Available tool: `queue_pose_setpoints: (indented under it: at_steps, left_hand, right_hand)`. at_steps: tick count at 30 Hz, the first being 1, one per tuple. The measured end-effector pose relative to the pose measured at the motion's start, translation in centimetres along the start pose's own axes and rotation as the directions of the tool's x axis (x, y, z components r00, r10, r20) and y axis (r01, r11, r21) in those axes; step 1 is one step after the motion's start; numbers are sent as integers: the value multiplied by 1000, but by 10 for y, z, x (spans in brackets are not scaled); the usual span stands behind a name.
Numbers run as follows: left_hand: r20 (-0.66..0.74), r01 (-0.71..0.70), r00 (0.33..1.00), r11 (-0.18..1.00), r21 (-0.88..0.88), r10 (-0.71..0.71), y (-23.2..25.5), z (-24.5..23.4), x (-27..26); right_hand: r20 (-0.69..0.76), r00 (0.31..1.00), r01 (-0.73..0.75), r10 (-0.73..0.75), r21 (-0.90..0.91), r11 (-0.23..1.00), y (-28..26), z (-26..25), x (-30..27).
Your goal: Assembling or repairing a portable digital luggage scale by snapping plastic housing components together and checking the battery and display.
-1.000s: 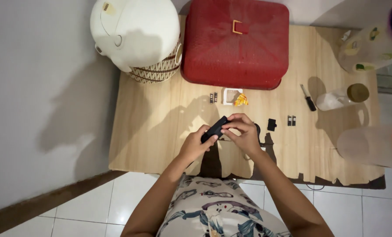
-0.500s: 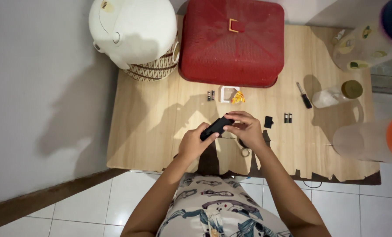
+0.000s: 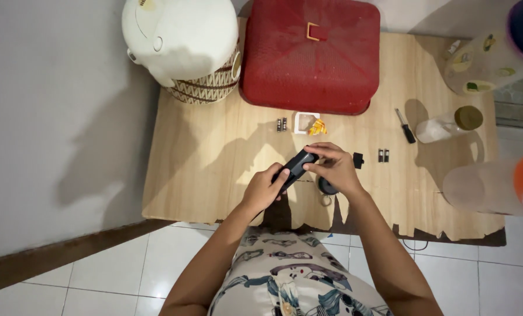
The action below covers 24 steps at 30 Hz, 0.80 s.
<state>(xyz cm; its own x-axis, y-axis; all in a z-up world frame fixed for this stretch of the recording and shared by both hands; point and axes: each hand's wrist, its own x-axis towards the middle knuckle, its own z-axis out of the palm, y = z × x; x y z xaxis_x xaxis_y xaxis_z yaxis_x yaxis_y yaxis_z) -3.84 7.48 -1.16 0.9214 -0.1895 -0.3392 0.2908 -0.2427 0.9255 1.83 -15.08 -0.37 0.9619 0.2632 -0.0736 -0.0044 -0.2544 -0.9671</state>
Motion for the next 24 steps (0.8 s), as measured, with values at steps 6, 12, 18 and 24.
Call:
queue_pose_setpoints:
  at_steps: [6, 12, 18, 24]
  left_hand:
    - [64, -19, 998, 989, -150, 29, -11, 4, 3]
    - [65, 32, 998, 980, -195, -20, -10, 6, 5]
    - [50, -35, 998, 994, -105, 41, -7, 5, 5]
    - [32, 2, 999, 999, 41, -3, 5, 3, 1]
  right_hand:
    - [58, 998, -32, 29, 54, 998, 15, -4, 0]
    - [79, 997, 4, -3, -14, 1000, 12, -5, 2]
    - [99, 994, 34, -40, 57, 998, 0, 1, -4]
    - [12, 1000, 8, -7, -148, 989, -17, 1, -6]
